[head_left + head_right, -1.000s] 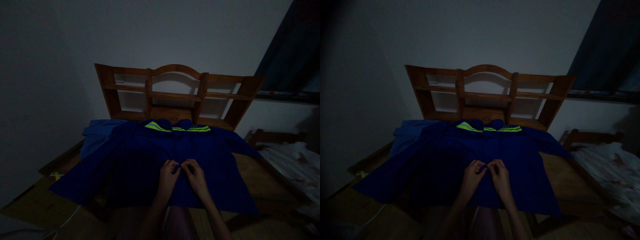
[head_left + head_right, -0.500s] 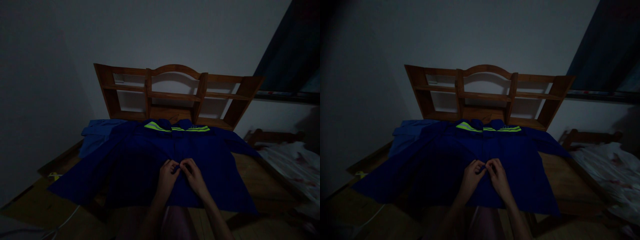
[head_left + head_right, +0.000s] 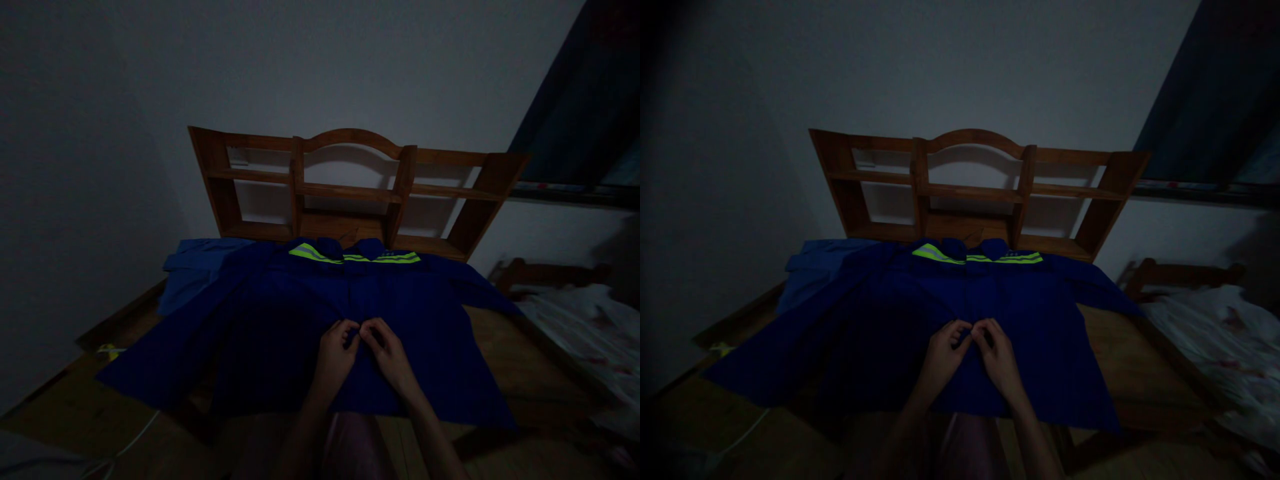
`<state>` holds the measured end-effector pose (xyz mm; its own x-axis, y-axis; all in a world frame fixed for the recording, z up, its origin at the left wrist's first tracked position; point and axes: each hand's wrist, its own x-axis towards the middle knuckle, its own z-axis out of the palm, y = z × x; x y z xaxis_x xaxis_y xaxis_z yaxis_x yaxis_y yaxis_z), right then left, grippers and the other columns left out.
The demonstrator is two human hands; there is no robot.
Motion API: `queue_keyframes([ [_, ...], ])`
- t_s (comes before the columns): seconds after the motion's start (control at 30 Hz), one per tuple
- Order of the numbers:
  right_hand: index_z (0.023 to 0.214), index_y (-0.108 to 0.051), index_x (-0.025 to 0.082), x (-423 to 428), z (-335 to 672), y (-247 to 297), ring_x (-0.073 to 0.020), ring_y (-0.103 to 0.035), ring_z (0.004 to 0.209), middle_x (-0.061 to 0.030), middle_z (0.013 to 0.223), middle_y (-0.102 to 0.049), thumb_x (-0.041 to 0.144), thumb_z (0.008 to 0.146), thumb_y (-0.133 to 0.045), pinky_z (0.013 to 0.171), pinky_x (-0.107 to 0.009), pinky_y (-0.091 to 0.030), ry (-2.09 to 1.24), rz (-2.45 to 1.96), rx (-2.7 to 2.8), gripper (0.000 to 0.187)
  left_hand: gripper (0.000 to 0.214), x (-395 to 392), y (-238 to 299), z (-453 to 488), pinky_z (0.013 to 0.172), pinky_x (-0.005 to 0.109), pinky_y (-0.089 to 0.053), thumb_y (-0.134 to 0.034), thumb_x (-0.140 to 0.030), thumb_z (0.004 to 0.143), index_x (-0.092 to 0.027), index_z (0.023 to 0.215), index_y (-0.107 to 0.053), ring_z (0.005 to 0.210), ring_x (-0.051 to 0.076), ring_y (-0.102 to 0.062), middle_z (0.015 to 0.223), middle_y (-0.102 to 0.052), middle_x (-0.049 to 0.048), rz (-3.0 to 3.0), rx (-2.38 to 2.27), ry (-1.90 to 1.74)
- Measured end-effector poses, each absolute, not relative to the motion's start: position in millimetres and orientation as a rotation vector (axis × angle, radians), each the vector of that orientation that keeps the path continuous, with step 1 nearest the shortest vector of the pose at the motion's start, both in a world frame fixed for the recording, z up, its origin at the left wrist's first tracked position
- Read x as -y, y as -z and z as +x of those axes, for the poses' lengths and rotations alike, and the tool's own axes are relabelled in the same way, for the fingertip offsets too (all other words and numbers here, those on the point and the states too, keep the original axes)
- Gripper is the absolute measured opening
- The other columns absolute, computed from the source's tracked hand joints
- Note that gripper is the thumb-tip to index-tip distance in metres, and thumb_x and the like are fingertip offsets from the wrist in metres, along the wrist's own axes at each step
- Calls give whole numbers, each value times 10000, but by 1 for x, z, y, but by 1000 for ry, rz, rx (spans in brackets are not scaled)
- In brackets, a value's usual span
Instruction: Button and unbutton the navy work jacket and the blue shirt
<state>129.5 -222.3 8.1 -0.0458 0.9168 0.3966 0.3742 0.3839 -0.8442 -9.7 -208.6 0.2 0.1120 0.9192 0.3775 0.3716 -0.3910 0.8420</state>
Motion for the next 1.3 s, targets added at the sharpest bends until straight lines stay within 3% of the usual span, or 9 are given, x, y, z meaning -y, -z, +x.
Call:
queue_keyframes([
  [0.57,817,-630,187,224,128,-10,-169,-574,754,-30,793,-623,423,841,-535,693,-264,-424,-659,-1275,1567,255,193,207,0,-12,703,234,-464,-519,-168,771,-216,917,-637,751,132,-588,812,-640,9,1750,-1231,-1252],
  [0.9,833,-591,196,226,127,-8,-142,-549,682,-8,742,-597,416,901,-430,640,-240,-409,-590,-1348,1575,281,178,207,-1,-12,730,245,-473,-504,-194,806,-216,928,-633,764,133,-599,835,-646,16,1738,-1231,-1259],
  [1.3,847,-677,192,223,128,-12,-154,-578,694,-29,773,-645,460,800,-580,639,-257,-431,-741,-1264,1530,289,170,207,0,-12,698,224,-469,-506,-192,801,-209,915,-631,726,120,-588,807,-638,9,1728,-1220,-1273],
])
